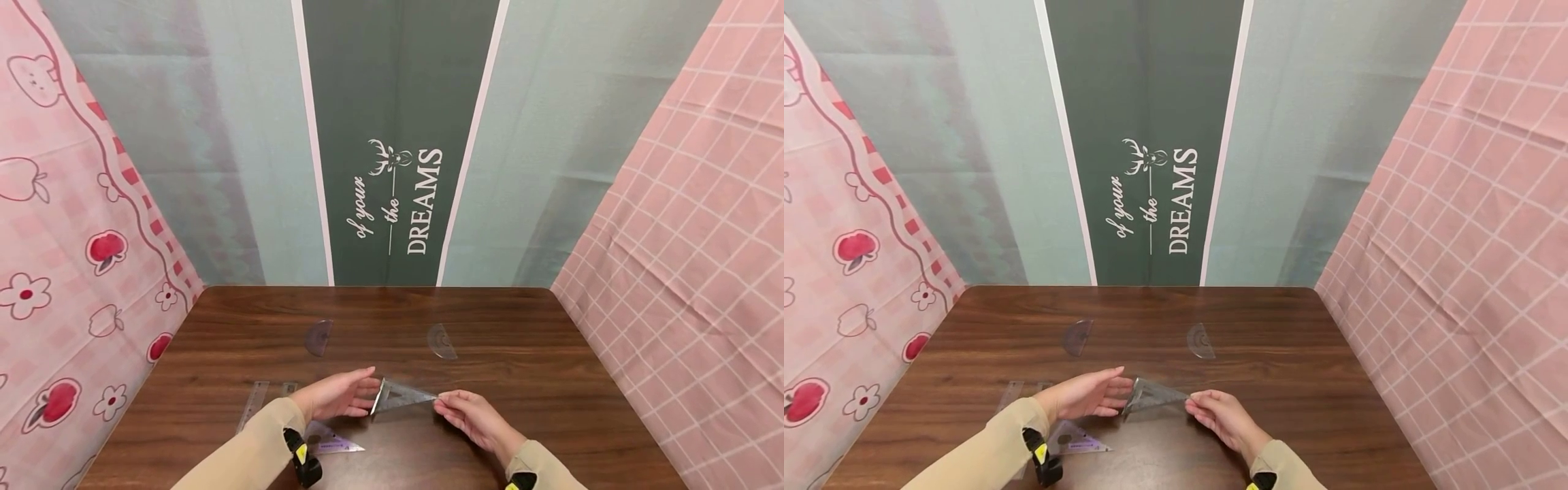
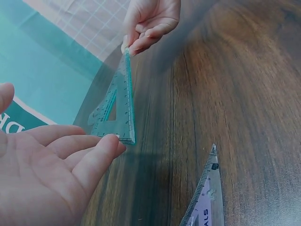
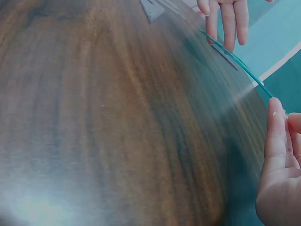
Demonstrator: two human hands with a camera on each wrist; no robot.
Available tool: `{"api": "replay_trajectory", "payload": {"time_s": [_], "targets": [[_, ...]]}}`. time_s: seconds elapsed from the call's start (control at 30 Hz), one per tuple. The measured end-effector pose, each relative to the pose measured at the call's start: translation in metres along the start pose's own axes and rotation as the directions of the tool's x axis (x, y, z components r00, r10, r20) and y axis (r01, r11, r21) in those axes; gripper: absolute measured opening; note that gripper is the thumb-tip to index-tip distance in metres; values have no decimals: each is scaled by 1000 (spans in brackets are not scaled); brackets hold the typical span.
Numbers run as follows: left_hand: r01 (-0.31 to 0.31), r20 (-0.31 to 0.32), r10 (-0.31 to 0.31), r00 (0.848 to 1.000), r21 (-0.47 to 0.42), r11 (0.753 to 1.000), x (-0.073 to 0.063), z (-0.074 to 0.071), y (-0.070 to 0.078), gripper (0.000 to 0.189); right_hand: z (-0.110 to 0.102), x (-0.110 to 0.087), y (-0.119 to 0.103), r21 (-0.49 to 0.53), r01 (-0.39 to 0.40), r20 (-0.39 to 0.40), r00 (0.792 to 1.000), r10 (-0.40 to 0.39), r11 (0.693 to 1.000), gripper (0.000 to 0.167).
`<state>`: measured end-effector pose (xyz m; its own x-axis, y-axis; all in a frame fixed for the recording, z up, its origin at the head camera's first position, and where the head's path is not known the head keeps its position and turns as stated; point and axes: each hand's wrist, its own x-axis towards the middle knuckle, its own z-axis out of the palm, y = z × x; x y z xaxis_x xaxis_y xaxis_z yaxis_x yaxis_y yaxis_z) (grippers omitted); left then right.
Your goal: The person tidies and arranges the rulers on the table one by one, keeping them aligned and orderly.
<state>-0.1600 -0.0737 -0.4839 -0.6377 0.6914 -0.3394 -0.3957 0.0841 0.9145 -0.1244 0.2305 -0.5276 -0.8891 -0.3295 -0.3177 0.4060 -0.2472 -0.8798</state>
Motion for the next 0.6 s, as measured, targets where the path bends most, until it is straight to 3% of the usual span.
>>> {"api": "replay_trajectory", "payload": {"time_s": [0.33,0.6], "targets": [[21,13,-21,1000,14,1000,-2,6,-3,76,-3,-11,6,26,-13,2,1000,13,1000,13],[33,44,-34,998,29,999,-5,10,-4,78,-4,-21,9,45,-25,65,998,22,999,17]]}}
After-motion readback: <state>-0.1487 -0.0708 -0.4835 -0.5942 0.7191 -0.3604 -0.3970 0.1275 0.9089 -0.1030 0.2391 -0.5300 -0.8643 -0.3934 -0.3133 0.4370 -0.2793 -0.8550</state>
